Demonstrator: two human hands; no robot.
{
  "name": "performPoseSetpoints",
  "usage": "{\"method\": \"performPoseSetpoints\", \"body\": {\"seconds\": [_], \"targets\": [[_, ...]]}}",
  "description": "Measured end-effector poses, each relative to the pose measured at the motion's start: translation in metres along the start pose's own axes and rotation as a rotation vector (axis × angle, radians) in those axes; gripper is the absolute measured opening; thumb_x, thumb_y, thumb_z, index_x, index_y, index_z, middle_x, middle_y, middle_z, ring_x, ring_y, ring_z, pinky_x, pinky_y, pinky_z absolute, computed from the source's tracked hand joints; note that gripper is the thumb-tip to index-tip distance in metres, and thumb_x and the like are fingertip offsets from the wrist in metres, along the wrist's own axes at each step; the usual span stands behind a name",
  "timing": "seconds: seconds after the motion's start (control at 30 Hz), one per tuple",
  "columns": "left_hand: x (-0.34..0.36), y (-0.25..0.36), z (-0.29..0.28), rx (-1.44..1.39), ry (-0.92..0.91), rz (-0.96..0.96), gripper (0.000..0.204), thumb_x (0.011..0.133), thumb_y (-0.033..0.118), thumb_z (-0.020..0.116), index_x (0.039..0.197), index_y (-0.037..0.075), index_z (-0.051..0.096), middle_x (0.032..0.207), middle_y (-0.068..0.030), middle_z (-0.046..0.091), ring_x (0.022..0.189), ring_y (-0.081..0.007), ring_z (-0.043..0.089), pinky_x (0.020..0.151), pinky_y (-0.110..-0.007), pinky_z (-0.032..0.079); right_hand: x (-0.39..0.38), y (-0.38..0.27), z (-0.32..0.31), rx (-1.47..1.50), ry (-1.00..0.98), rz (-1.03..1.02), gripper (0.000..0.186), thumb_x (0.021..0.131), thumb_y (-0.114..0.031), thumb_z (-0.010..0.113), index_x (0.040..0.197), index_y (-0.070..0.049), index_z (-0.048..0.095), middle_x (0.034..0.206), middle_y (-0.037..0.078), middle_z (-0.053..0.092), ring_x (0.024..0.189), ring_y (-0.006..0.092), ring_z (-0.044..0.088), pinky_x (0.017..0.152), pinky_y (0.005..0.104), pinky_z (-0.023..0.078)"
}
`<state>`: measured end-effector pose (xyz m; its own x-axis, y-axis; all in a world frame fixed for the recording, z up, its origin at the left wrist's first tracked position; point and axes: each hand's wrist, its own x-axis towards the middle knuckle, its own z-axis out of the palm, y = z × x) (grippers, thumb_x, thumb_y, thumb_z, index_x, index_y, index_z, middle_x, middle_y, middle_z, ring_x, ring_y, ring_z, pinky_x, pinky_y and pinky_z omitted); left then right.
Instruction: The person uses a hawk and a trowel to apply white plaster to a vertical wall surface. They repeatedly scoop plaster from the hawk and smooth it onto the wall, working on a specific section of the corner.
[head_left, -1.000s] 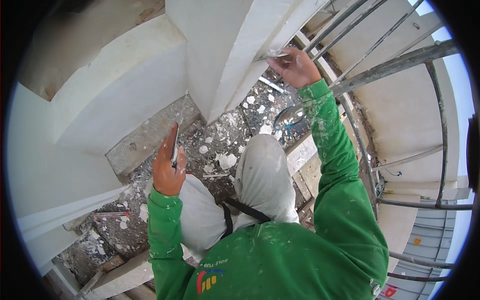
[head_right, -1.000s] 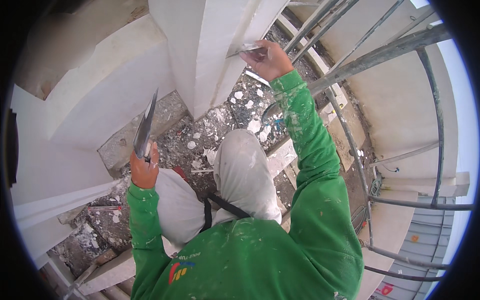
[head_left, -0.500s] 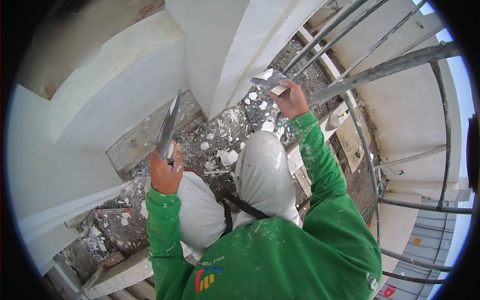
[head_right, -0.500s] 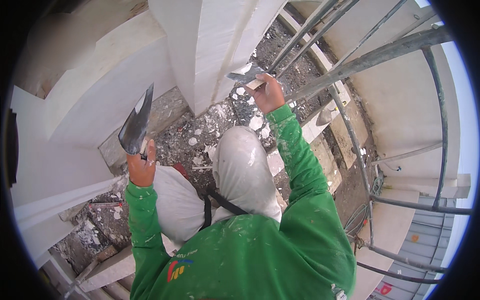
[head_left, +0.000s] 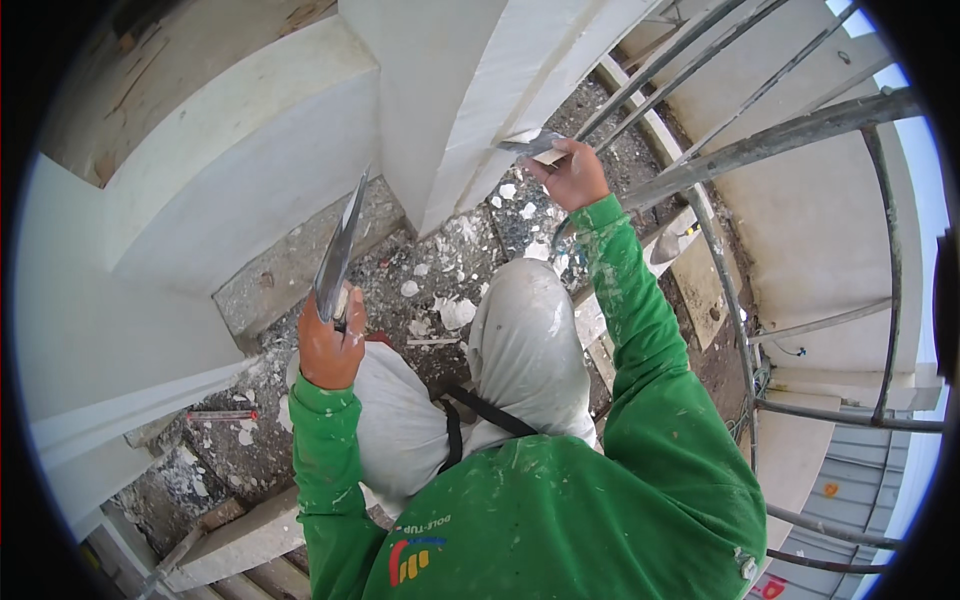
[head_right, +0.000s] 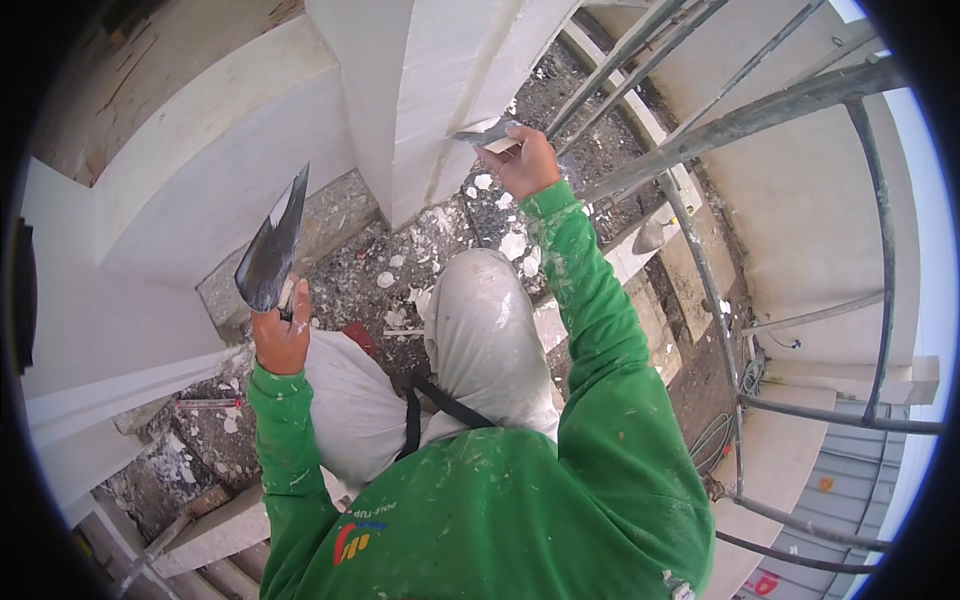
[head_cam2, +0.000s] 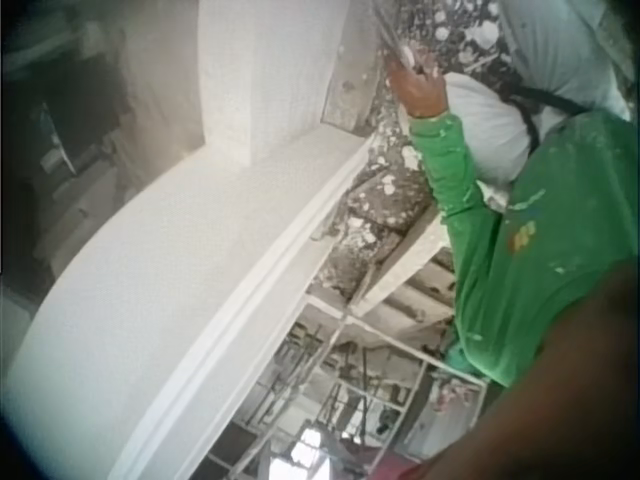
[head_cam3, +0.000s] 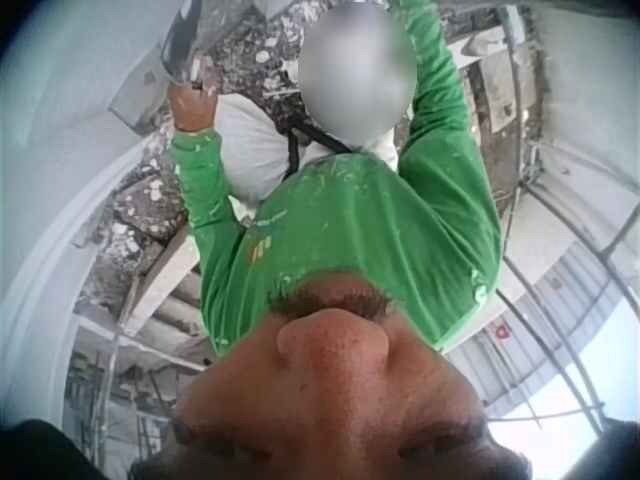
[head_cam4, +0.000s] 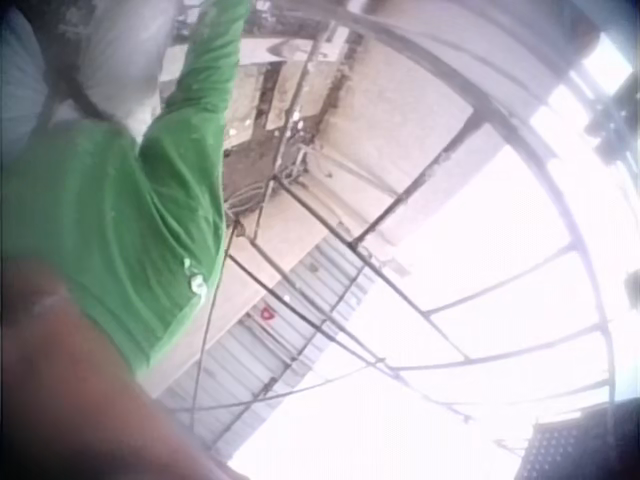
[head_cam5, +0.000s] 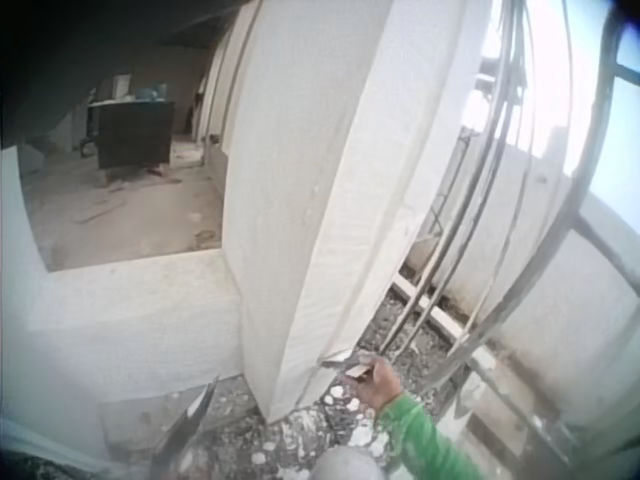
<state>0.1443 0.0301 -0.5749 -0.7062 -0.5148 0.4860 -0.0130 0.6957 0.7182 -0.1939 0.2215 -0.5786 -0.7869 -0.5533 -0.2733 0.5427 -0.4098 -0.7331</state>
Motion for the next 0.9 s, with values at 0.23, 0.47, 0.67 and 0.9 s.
{"method": "performPoseSetpoints", "body": {"seconds": [0.23, 0.47, 0.67, 0.9], "targets": [[-0.002, -0.002, 0.001, 0.014, -0.035, 0.006, 0.018, 0.085, 0.007, 0.061, 0.099, -0.002, 0.057, 0.085, -0.0203, 0.061, 0.074, -0.039, 0.059, 0.065, -0.042, 0.046, 0.002, -0.05, 0.029, -1.427, -0.353, -0.249, 0.033, 0.089, -0.006, 0.047, 0.117, 0.01, 0.041, 0.11, 0.023, 0.048, 0.112, 0.035, 0.047, 0.096, 0.044, 0.048], [-0.002, 0.003, 0.006, -0.046, -0.075, -0.01, 0.018, 0.086, 0.008, 0.06, 0.1, -0.002, 0.056, 0.085, -0.0195, 0.06, 0.073, -0.0376, 0.058, 0.066, -0.042, 0.046, -0.005, -0.133, 0.094, -0.132, -0.193, -0.063, 0.041, 0.091, -0.005, 0.045, 0.125, 0.013, 0.03, 0.124, 0.029, 0.036, 0.118, 0.04, 0.042, 0.107, 0.0491, 0.041], [0.0, 0.027, 0.003, -0.856, -0.394, -0.483, 0.023, 0.095, 0.021, 0.051, 0.104, 0.0, 0.052, 0.074, -0.0116, 0.053, 0.058, -0.0219, 0.055, 0.049, -0.03, 0.044, -0.069, -0.137, 0.091, -0.181, -0.294, -0.371, 0.032, 0.091, -0.01, 0.051, 0.119, 0.006, 0.046, 0.124, 0.018, 0.05, 0.115, 0.0324, 0.05, 0.103, 0.0496, 0.039], [0.005, 0.044, 0.004, -1.967, -0.913, -0.714, 0.046, 0.096, 0.031, 0.048, 0.128, 0.002, 0.033, 0.074, -0.0087, 0.044, 0.054, -0.016, 0.049, 0.03, -0.025, 0.036, -0.185, -0.005, 0.09, -0.707, -0.291, -1.086, 0.021, 0.095, -0.018, 0.05, 0.101, 0.002, 0.051, 0.097, 0.009, 0.054, 0.09, 0.0196, 0.055, 0.082, 0.0346, 0.045]]}}
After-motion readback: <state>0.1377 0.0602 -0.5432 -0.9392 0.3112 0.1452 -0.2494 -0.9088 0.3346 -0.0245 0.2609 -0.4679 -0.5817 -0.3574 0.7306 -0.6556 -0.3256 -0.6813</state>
